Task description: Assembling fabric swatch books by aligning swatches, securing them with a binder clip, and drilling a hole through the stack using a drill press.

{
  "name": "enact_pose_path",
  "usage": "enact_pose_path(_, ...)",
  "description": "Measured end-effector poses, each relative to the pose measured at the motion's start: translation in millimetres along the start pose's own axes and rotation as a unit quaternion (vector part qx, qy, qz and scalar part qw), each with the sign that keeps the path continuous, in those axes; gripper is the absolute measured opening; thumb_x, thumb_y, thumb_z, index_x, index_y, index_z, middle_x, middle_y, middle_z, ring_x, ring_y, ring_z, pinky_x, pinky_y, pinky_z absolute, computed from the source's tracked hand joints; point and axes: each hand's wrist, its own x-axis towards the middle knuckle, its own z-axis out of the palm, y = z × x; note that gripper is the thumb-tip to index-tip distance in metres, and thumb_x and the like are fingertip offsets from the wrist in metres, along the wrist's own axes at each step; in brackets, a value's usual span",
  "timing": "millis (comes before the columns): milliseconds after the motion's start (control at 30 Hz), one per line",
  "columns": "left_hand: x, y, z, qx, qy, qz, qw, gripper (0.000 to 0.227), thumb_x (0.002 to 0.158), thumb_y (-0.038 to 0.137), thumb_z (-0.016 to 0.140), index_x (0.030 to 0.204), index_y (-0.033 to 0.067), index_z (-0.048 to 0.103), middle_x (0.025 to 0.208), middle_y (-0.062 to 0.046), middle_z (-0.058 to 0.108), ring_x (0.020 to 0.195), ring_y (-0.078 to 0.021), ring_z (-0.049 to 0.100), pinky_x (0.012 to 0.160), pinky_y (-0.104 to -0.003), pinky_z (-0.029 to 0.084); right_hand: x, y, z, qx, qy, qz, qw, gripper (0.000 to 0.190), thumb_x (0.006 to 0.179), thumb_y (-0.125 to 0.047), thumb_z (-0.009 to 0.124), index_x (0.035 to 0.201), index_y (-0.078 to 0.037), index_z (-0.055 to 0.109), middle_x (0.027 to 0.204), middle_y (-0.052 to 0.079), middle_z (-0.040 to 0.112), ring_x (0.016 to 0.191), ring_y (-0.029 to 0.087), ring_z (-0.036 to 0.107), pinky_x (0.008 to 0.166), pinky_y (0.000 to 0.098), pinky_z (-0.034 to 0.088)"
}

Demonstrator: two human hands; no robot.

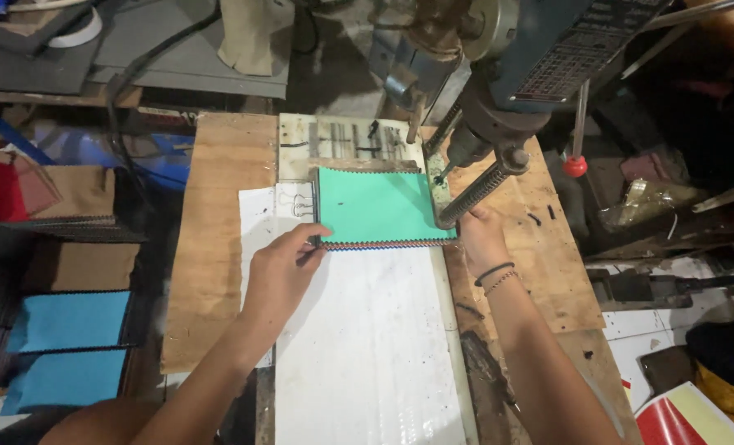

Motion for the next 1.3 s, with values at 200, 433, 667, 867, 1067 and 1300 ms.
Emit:
enact_pose_path(200,0.3,0.8,0.6,0.005,0.004,0.002,1.000,0.031,0.087,0.000,0.076,0.115,0.0133,0.073,0.100,-0.017,0.078,0.101,-0.0312,0.077,0.083,-0.036,0.068,-8.0,-5.3,-6.3,-0.033,-0.018,-0.007,0.999,0.016,0.098,-0.012,0.067,0.105,-0.002,0.078,0.093,0.011,0.073,0.087,0.019,0.070,0.079,0.0353,0.060)
enact_pose_path(433,-1.4,22.5,-12.4,0.068,-0.009,0.044,0.997,0.038,0.088,0.012,0.078,0.126,0.0147,0.071,0.106,-0.023,0.076,0.099,-0.0374,0.076,0.079,-0.041,0.069,-13.6,-19.1,5.2,0.017,-0.008,-0.012,1.000,0.015,0.098,-0.015,0.070,0.109,-0.008,0.078,0.093,0.005,0.072,0.085,0.011,0.066,0.083,0.0295,0.057)
enact_pose_path(667,1.4,12.8,-7.6,0.061,-0.012,0.013,0.998,0.029,0.094,0.021,0.072,0.123,0.0164,0.074,0.102,-0.017,0.079,0.092,-0.0297,0.079,0.075,-0.034,0.068,4.3,10.4,4.3,0.030,0.010,-0.038,0.999,0.030,0.095,-0.016,0.077,0.122,-0.005,0.072,0.102,0.005,0.074,0.087,0.009,0.068,0.085,0.0294,0.058)
enact_pose_path(867,2.6,0.8,-1.4,0.049,0.018,0.065,0.996,0.042,0.084,0.000,0.080,0.123,0.0140,0.072,0.099,-0.019,0.078,0.095,-0.0328,0.077,0.076,-0.037,0.069,-15.9,-5.4,2.7,0.004,-0.005,-0.051,0.999,0.035,0.096,-0.016,0.076,0.127,-0.004,0.069,0.114,0.010,0.071,0.093,0.016,0.069,0.086,0.0344,0.060)
enact_pose_path(1067,3.0,0.1,-2.6,0.027,0.003,0.036,0.999,0.042,0.085,-0.001,0.077,0.124,0.0145,0.071,0.100,-0.020,0.078,0.097,-0.0335,0.077,0.080,-0.036,0.068,-46.6,-39.4,-13.2,0.057,-0.095,-0.007,0.994,0.038,0.099,-0.004,0.053,0.137,0.000,0.060,0.111,0.016,0.065,0.077,0.017,0.067,0.072,0.0359,0.067)
enact_pose_path(1300,3.3,6.6,-5.7,0.017,-0.023,-0.003,1.000,0.041,0.088,-0.001,0.074,0.126,0.0152,0.070,0.103,-0.022,0.077,0.102,-0.0356,0.076,0.083,-0.037,0.068,-48.3,-2.7,-35.5,0.022,-0.142,-0.074,0.987,0.049,0.094,0.009,0.050,0.143,0.001,0.051,0.123,0.019,0.063,0.101,0.021,0.064,0.093,0.0376,0.060)
